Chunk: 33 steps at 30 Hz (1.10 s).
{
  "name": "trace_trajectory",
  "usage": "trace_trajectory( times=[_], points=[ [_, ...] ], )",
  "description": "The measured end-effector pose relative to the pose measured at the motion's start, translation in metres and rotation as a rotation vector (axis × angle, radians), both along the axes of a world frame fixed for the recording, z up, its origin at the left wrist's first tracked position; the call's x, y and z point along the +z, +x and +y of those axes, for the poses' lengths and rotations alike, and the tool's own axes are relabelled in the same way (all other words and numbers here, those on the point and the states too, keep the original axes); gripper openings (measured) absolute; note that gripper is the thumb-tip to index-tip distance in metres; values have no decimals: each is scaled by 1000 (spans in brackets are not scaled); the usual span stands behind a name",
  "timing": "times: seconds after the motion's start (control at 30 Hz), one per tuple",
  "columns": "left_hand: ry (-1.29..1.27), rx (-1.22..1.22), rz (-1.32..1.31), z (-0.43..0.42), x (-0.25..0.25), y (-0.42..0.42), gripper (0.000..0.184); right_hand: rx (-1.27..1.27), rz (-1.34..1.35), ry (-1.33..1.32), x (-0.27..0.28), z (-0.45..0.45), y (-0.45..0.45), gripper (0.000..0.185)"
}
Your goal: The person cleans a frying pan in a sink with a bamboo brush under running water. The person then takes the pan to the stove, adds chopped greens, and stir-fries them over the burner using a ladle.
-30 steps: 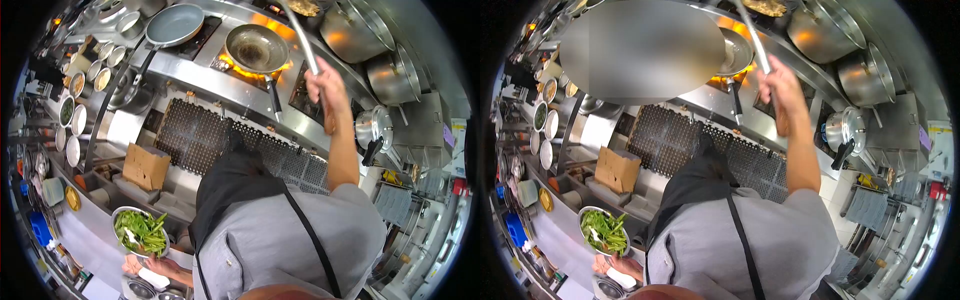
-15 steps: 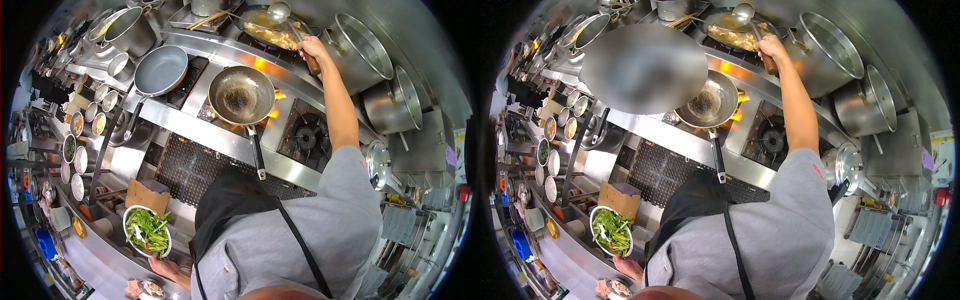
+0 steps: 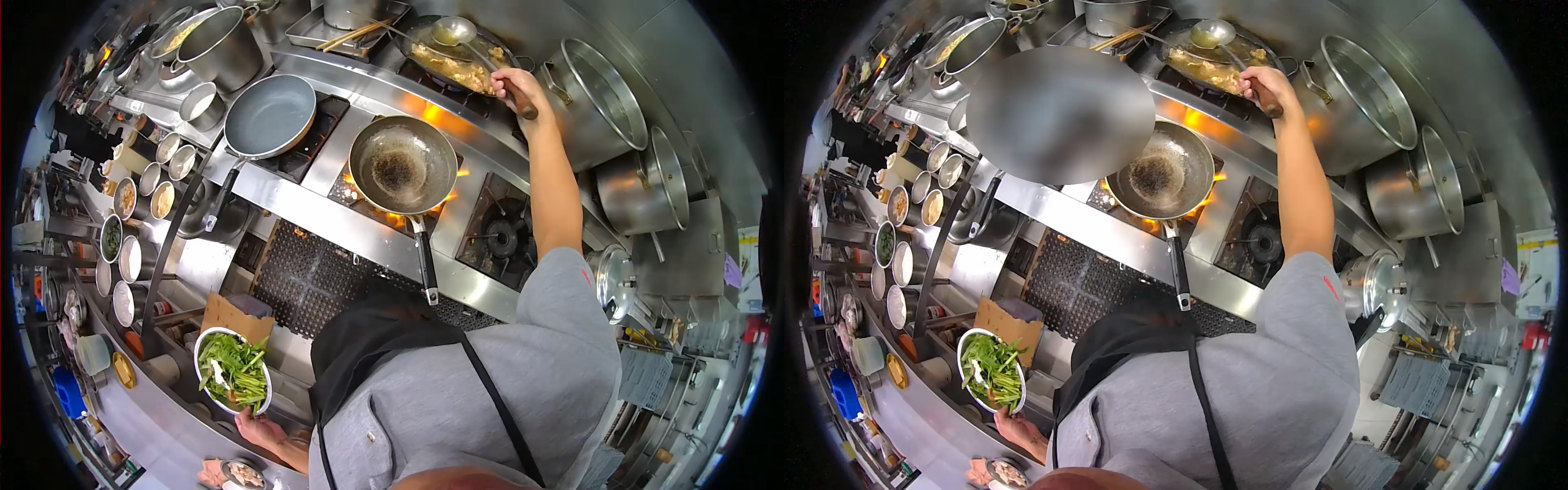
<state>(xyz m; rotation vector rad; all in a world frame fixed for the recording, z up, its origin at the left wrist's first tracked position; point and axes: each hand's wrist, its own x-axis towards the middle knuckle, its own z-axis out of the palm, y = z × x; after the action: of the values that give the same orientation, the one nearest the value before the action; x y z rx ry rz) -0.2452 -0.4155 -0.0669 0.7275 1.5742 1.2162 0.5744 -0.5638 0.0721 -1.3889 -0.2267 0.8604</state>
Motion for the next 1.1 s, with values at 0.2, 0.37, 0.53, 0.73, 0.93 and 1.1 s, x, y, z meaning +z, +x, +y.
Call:
trace_trajectory(
  times=[0.2,0.37,0.53,0.73,0.93,1.1],
  points=[
    [-28,-136,-25,50,-19,-5,13,-175,-200,-77,39,-2,-49,14],
    [-58,-303,-42,97,-15,7,12,-121,-53,174,44,-31,-62,10],
    [-66,-506,-68,135,2,46,38,-187,-18,142,52,-55,-152,8],
    [-89,-857,29,190,-22,144,23,-222,158,118,19,-87,-275,26],
    [263,-1202,173,198,-12,294,32,-128,23,-280,-28,-71,-350,28],
    [603,-1315,544,179,10,416,38,21,-958,-1056,-93,-71,-391,49]
  ],
)
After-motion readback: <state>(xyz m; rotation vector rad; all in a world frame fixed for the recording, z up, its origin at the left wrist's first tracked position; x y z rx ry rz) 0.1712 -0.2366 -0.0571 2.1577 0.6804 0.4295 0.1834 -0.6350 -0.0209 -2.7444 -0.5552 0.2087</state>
